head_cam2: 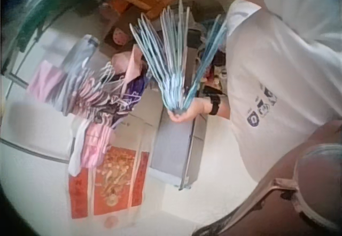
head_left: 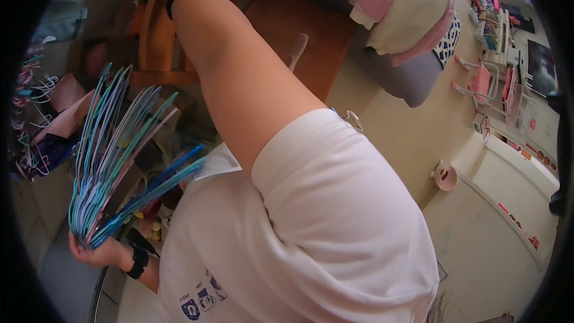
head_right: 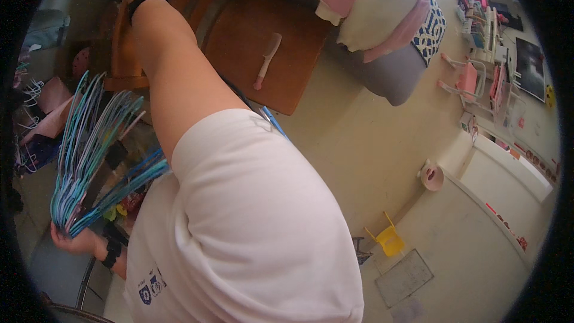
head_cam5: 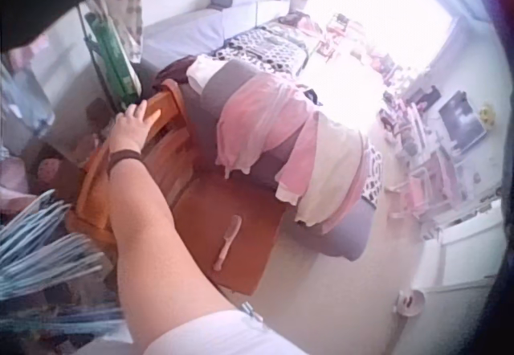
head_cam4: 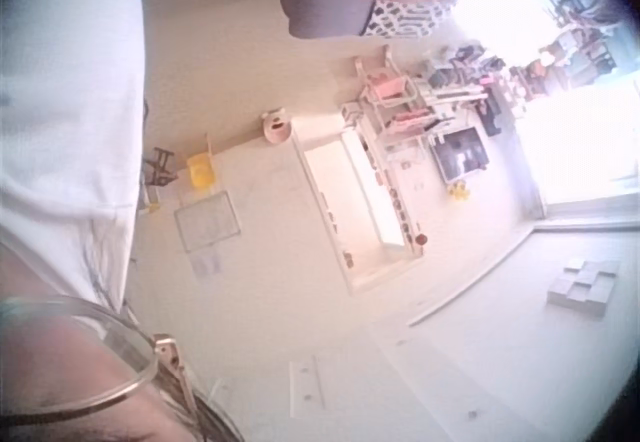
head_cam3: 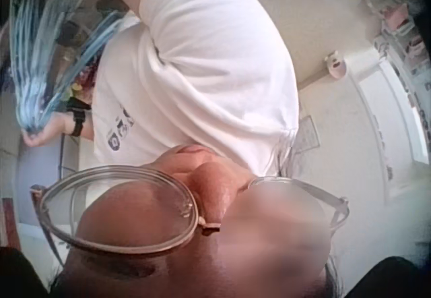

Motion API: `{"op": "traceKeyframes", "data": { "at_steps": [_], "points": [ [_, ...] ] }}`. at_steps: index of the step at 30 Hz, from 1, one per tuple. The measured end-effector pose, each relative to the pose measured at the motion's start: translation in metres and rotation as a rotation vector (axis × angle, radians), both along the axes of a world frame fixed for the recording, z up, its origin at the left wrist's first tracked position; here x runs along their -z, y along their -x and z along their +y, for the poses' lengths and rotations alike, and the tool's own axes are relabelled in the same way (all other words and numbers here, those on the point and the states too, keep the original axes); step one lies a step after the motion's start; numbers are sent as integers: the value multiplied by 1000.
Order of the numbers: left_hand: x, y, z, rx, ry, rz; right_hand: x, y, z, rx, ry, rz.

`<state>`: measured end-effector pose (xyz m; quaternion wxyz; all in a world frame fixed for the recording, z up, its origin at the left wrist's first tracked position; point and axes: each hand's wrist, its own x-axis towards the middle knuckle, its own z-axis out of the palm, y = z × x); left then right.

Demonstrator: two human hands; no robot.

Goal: The person removes a black jacket from a hanger, lays it on a bed, and buttons it. They then hang the jacket back in a wardrobe and gather multiple empty hangers, moving them to a drying rack in the living area.

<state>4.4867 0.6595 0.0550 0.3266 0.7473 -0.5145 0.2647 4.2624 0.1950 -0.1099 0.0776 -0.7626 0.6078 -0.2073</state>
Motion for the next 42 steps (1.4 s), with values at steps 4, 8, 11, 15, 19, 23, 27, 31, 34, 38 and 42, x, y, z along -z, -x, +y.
{"op": "traceKeyframes", "data": {
  "at_steps": [4, 8, 11, 15, 19, 23, 27, 31, 34, 38, 42],
  "points": [
    [-6, 7, 9, -7, -21, 28, -9, -4, -8, -30, -91, -24],
    [-4, 4, 19, -61, -32, 55, -26, 5, -11, -6, -83, 6],
    [2, 0, 24, -96, -53, 75, -38, 8, -12, 3, -122, 9],
    [4, -4, 28, -98, -102, 79, -46, 4, -23, 100, -121, 46],
    [3, 0, 27, -58, -117, 61, -40, 2, -34, 158, -122, -17],
    [4, 3, 22, -27, -58, 185, -30, 5, -35, 187, -70, -62],
    [5, 7, 20, -21, -35, 175, -22, 11, -29, 163, -62, -67],
    [4, 6, 14, 30, -35, 125, -18, 22, -17, 162, 0, -70],
    [3, 6, 10, 30, -58, 164, -22, 29, -10, 157, 65, -38],
    [8, 9, 9, 112, -9, 290, -36, 29, -4, 156, 65, 36],
    [24, 16, 3, 150, 144, 499, -40, 39, -2, 129, 82, 94]
  ]
}}
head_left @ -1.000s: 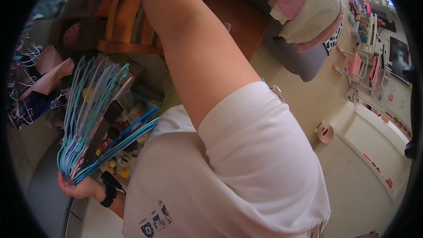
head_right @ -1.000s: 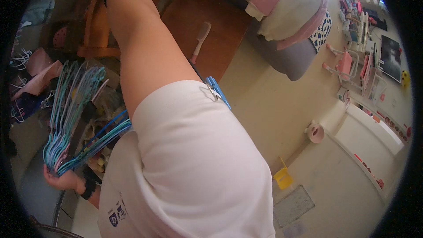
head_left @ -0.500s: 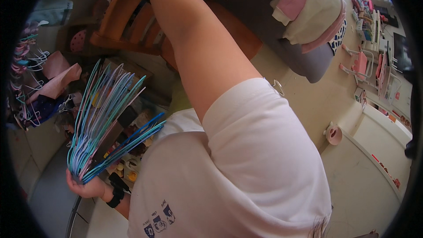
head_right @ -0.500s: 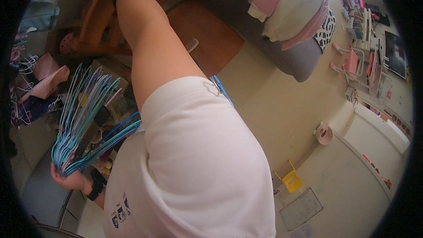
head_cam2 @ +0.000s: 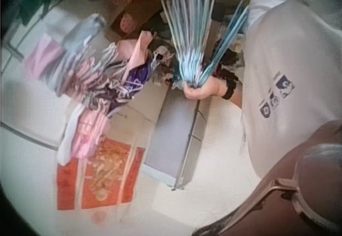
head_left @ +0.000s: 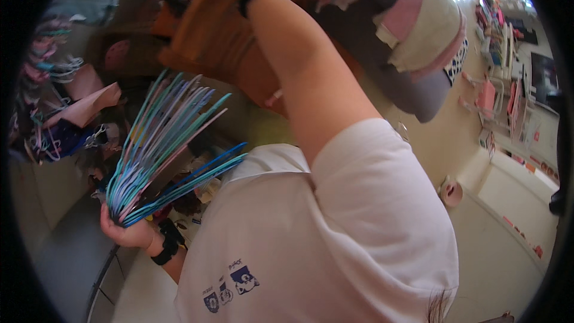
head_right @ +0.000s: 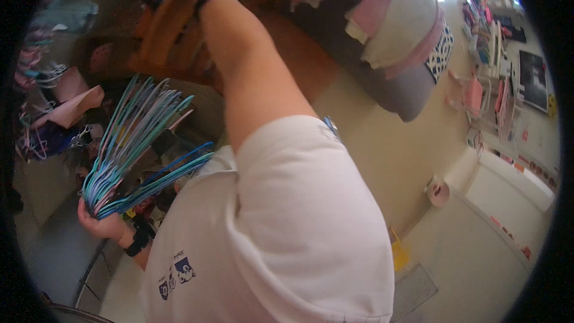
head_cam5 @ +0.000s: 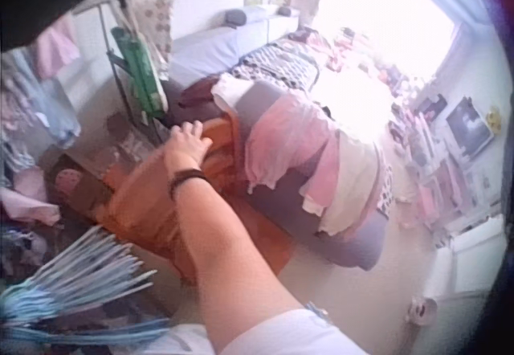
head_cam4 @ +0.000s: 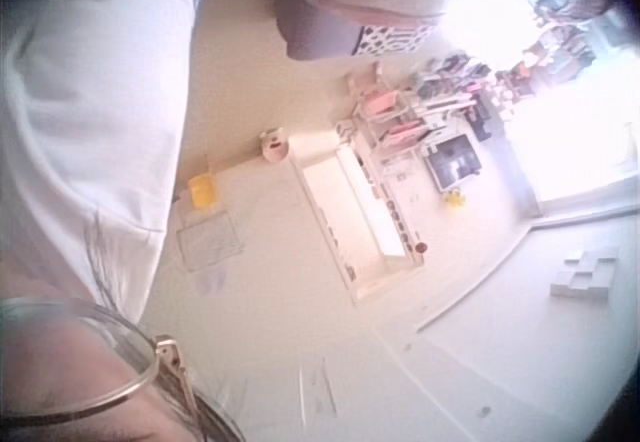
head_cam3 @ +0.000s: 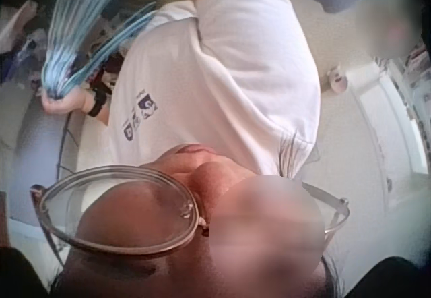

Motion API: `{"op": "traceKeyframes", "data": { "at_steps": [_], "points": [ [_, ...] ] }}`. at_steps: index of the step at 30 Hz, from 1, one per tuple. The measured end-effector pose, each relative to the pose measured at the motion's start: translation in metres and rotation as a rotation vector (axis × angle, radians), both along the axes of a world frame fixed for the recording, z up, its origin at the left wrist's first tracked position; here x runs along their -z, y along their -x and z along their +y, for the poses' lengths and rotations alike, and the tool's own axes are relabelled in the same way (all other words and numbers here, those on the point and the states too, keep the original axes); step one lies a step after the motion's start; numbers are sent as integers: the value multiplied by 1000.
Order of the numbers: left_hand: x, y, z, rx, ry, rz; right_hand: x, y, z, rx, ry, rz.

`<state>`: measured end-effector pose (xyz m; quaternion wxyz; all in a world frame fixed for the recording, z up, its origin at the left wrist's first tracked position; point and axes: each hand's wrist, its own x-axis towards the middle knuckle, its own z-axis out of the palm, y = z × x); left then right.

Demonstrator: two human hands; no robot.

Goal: The person removes a black jacket from a hanger, lays it on a bed, and buttons it. They then hang the jacket back in a wardrobe and gather multiple empty hangers, moving them to a drying rack in the living area.

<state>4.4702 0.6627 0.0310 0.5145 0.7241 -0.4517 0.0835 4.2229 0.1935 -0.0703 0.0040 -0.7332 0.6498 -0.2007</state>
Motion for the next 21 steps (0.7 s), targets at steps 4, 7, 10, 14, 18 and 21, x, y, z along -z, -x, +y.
{"op": "traceKeyframes", "data": {
  "at_steps": [4, 7, 10, 14, 18, 21],
  "points": [
    [3, 1, -12, -223, -223, -492, 7, 13, 8, -49, 24, 184],
    [6, 4, -29, -129, -154, -512, 1, 27, 3, -100, -45, 275],
    [-6, 8, -43, -111, -135, -564, -11, 38, 3, -144, -35, 359],
    [-28, 18, -56, -127, -163, -519, -30, 42, 3, -141, -64, 442],
    [-45, 24, -61, -147, -92, -543, -41, 49, -8, -95, -160, 524],
    [-54, 23, -55, -197, -64, -590, -45, 54, -17, -72, -214, 483]
  ]
}}
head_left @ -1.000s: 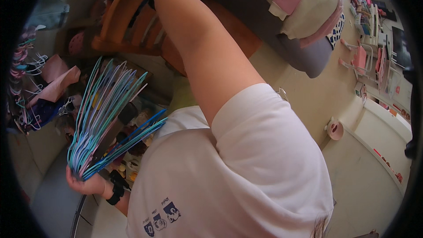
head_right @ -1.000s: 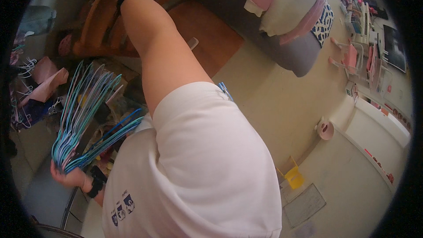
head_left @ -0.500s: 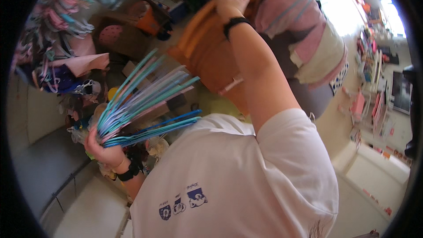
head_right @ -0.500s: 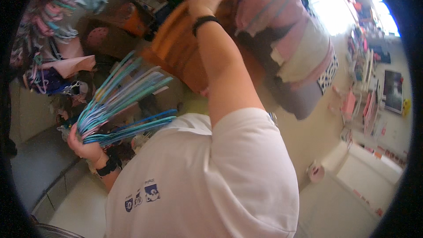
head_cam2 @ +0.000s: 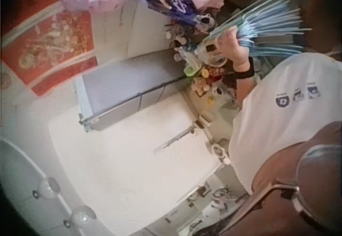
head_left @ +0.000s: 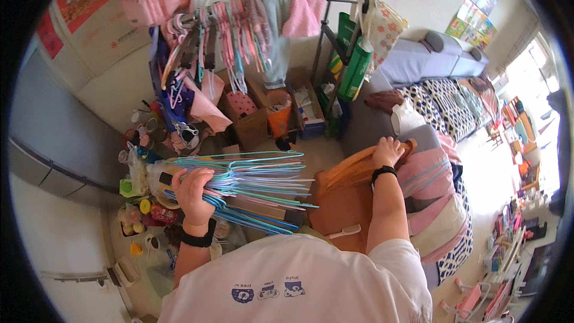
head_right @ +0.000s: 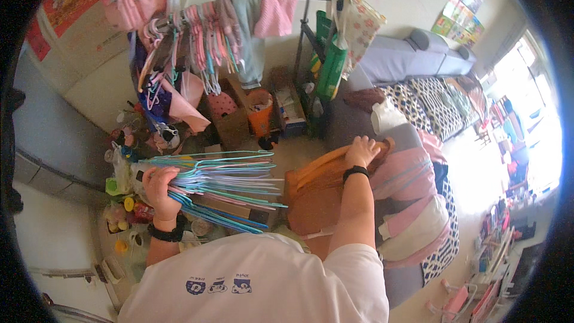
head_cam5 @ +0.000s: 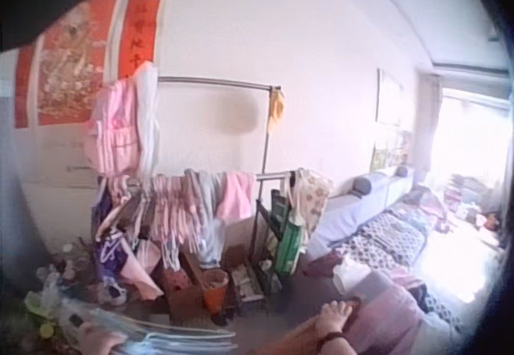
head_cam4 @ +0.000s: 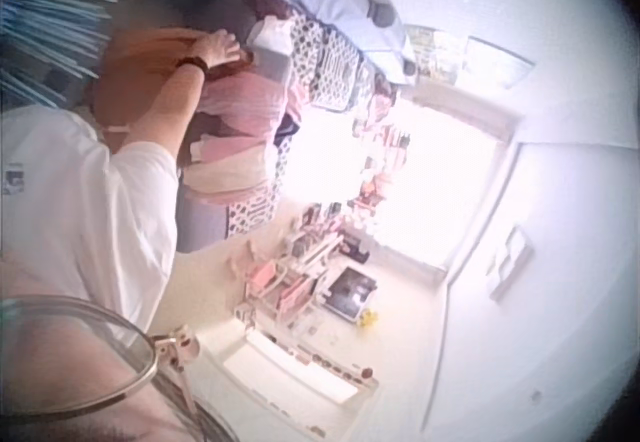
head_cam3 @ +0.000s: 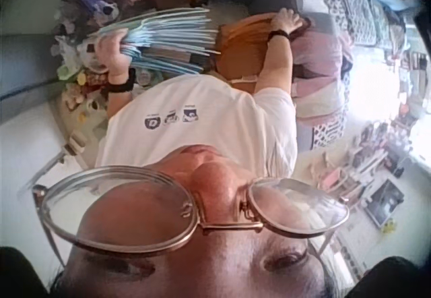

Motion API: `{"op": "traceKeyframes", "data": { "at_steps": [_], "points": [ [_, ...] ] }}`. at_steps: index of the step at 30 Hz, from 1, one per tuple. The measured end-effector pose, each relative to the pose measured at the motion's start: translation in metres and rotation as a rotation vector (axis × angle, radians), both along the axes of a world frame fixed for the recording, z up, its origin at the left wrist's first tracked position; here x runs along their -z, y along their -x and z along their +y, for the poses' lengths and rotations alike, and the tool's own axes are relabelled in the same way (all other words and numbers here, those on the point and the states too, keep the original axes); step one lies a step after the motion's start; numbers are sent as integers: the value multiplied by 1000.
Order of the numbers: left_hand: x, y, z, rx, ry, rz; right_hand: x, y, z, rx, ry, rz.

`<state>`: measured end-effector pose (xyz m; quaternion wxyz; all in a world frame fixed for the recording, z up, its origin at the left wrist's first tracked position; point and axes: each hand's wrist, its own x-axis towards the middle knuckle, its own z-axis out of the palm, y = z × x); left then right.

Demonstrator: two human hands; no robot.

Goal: The person removes a black jacket from a hanger, lays it on a bed, and buttons it. They then hang the jacket back in a wardrobe and gather multiple empty hangers, moving them to a drying rack in the living area.

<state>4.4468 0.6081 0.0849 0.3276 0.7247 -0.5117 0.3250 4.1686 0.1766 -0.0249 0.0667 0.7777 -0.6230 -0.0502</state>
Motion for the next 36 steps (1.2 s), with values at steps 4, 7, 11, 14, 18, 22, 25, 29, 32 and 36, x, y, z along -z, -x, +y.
{"op": "traceKeyframes", "data": {
  "at_steps": [4, 7, 11, 14, 18, 22, 25, 29, 32, 36],
  "points": [
    [-1, 3, 15, -68, 13, -9, -1, 3, -6, 19, -22, 52],
    [-1, 3, 29, -112, 29, -23, -2, 2, -7, -24, -40, 83],
    [-4, 0, 49, -150, 51, -28, -13, 2, -8, -107, -131, 128],
    [-10, -4, 62, -174, 44, -31, -30, -11, -10, -143, -234, 178],
    [-21, -13, 70, -204, 55, -19, -66, -69, -11, -284, -211, -76],
    [-32, -20, 62, -216, 57, -28, -114, -165, -4, -710, 84, -435],
    [-37, -27, 53, -218, 56, -53, -155, -247, -4, -877, 262, -541],
    [-43, -40, 41, -268, 29, -114, -199, -336, -17, -989, 340, -654],
    [-49, -50, 27, -315, -6, -145, -214, -393, -28, -1026, 452, -665],
    [-56, -58, 8, -351, -62, -137, -230, -435, -48, -1072, 475, -601]
  ]
}}
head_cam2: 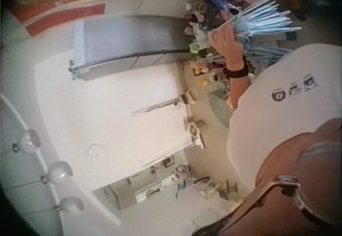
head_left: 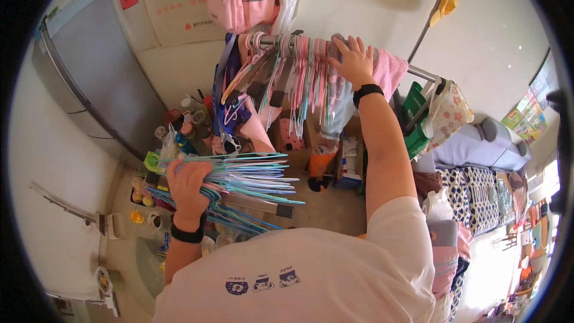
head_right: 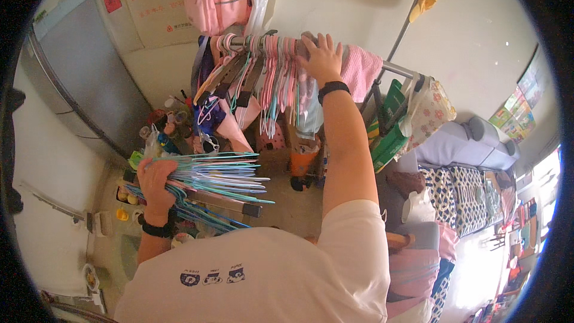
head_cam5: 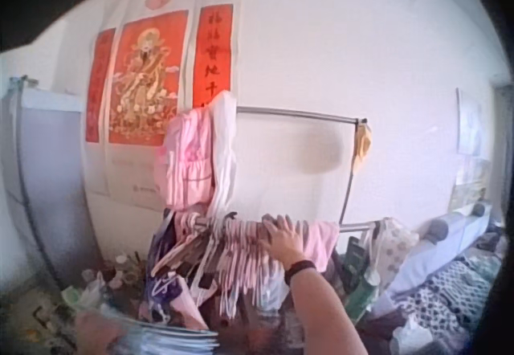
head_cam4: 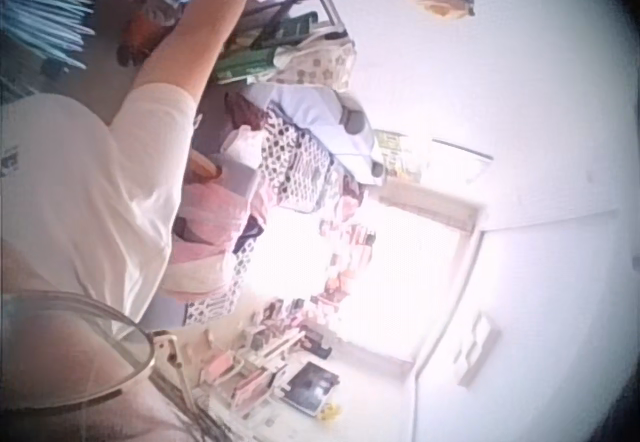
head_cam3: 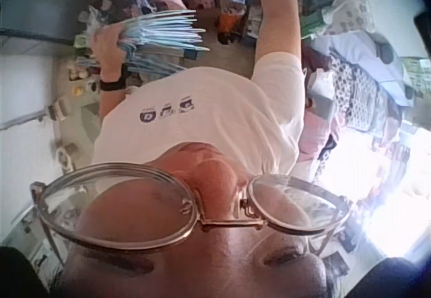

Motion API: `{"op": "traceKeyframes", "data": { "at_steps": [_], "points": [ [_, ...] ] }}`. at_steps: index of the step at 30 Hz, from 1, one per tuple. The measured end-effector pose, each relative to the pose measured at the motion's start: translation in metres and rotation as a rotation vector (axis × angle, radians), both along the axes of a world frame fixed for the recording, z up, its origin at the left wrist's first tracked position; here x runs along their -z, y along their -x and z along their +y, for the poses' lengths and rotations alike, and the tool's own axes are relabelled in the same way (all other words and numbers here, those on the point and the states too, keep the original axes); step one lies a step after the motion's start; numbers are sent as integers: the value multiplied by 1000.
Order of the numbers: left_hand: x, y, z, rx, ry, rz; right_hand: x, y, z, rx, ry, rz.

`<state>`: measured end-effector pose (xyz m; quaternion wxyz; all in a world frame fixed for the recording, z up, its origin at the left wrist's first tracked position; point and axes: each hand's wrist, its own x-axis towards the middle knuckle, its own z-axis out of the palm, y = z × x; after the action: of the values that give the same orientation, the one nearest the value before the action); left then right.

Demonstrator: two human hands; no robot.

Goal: The person removes a black jacket from a hanger, lays it on a bed, and buttons it. They then hang the jacket back in a wardrobe and gather multiple empty hangers, moving them to a drying rack in the living area.

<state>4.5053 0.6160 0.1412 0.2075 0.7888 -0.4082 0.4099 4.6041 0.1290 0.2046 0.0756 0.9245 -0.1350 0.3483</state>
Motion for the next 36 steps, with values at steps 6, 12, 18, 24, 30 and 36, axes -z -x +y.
{"op": "traceKeyframes", "data": {
  "at_steps": [6, 12, 18, 24, 30, 36],
  "points": [
    [2, -12, -24, -24, -6, 55, -6, 8, -58, 123, -14, 54],
    [6, -22, -41, 12, -21, 77, -6, 79, -152, 345, -18, 30],
    [9, -26, -56, 35, -42, 90, -11, 114, -184, 691, -31, 179],
    [20, -25, -67, 75, -38, 105, 10, 101, -91, 60, -28, -54],
    [23, -14, -75, 161, 35, 130, 57, 125, 117, -859, -968, 601],
    [20, 18, -64, 242, 116, 126, 64, 165, 219, -1133, -976, 561]
  ]
}}
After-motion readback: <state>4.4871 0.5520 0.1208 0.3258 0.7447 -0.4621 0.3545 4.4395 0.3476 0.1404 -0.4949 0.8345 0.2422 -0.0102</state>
